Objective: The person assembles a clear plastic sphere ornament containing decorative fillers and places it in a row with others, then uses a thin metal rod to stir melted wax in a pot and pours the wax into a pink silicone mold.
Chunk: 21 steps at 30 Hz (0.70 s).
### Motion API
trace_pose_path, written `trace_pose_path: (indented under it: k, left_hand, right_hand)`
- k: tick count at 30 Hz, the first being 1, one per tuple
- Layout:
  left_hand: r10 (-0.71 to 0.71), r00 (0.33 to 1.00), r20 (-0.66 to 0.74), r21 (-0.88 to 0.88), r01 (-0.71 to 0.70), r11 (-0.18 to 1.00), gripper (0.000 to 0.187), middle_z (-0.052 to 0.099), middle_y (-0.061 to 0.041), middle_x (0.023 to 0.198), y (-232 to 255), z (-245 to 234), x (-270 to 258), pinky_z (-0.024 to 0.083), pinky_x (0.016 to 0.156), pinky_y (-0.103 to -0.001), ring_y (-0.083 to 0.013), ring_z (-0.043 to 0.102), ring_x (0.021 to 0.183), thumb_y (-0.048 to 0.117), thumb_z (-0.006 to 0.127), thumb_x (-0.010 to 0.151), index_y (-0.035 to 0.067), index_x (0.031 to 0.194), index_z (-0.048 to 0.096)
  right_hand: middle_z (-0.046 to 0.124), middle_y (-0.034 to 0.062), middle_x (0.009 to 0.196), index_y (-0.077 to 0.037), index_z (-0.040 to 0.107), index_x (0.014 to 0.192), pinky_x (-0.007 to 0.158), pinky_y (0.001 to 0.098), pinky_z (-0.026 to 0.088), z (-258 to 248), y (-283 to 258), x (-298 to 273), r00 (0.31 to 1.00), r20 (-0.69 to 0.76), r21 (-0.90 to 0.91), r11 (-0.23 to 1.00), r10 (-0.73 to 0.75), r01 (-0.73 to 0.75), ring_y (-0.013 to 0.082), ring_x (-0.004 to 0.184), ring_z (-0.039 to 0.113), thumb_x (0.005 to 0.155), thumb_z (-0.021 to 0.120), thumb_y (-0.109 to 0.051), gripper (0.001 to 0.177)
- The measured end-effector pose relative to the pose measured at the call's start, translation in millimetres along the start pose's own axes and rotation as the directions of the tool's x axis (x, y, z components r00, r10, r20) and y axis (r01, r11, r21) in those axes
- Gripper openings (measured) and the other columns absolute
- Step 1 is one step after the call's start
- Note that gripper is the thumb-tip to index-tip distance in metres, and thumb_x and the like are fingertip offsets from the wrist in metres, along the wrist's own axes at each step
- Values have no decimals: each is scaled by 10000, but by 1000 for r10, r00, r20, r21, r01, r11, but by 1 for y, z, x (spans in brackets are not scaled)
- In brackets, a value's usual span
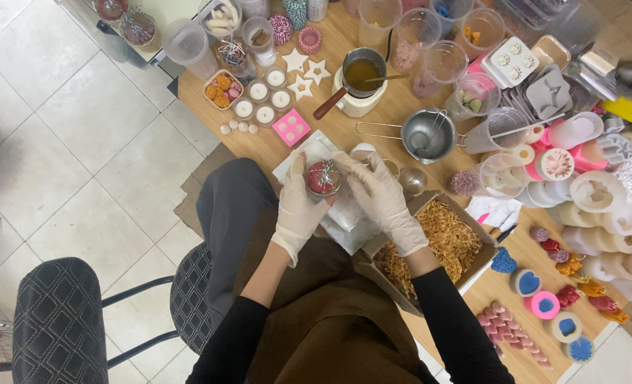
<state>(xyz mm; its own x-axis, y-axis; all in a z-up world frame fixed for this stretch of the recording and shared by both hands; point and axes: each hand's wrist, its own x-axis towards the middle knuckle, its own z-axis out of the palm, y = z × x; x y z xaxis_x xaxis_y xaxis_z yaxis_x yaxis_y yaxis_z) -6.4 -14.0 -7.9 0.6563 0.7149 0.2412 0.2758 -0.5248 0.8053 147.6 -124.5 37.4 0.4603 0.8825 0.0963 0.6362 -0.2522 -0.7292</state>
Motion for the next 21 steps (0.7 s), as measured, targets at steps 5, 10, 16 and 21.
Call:
trace_pose_path:
  k: [5,10,16,21]
  left_hand:
    - [-66,998,11,-44,67,997,1002,514,-277,1398,1,8,0,463,1071,-443,-425,534,1288,120,887,716,-12,1532,320]
    - [-69,998,8,-115,69,991,957,508,-252,1412,0,10,-2,474,1075,-422,-398,555,1280,131,868,730,-10,1518,344]
    - [-122,992,-20,-130,118,984,917,512,-226,1420,4,13,0,480,1061,-397,-378,569,1276,149,896,749,20,1501,387]
    - [-118,989,87,-175,132,976,1031,469,-217,1479,2,3,0,416,1130,-408,-391,492,1365,93,891,667,22,1527,326]
  right_hand:
    - [646,33,1198,-317,718,1289,858,363,555,-1,-10,0,988,-20,-166,975,-153,148,246,999,669,913,684,-92,439]
    - [655,43,1233,-262,705,1257,894,367,557,12,1,-4,986,-69,-71,986,-155,150,273,1100,669,913,678,-98,382]
    - [659,129,1225,-104,661,1348,1014,358,498,17,7,-1,989,-140,228,973,57,-24,292,1166,639,932,584,-7,435]
    - [655,129,1327,-90,707,1275,1110,364,477,17,6,6,987,-132,239,964,-90,120,286,1294,618,897,525,75,451]
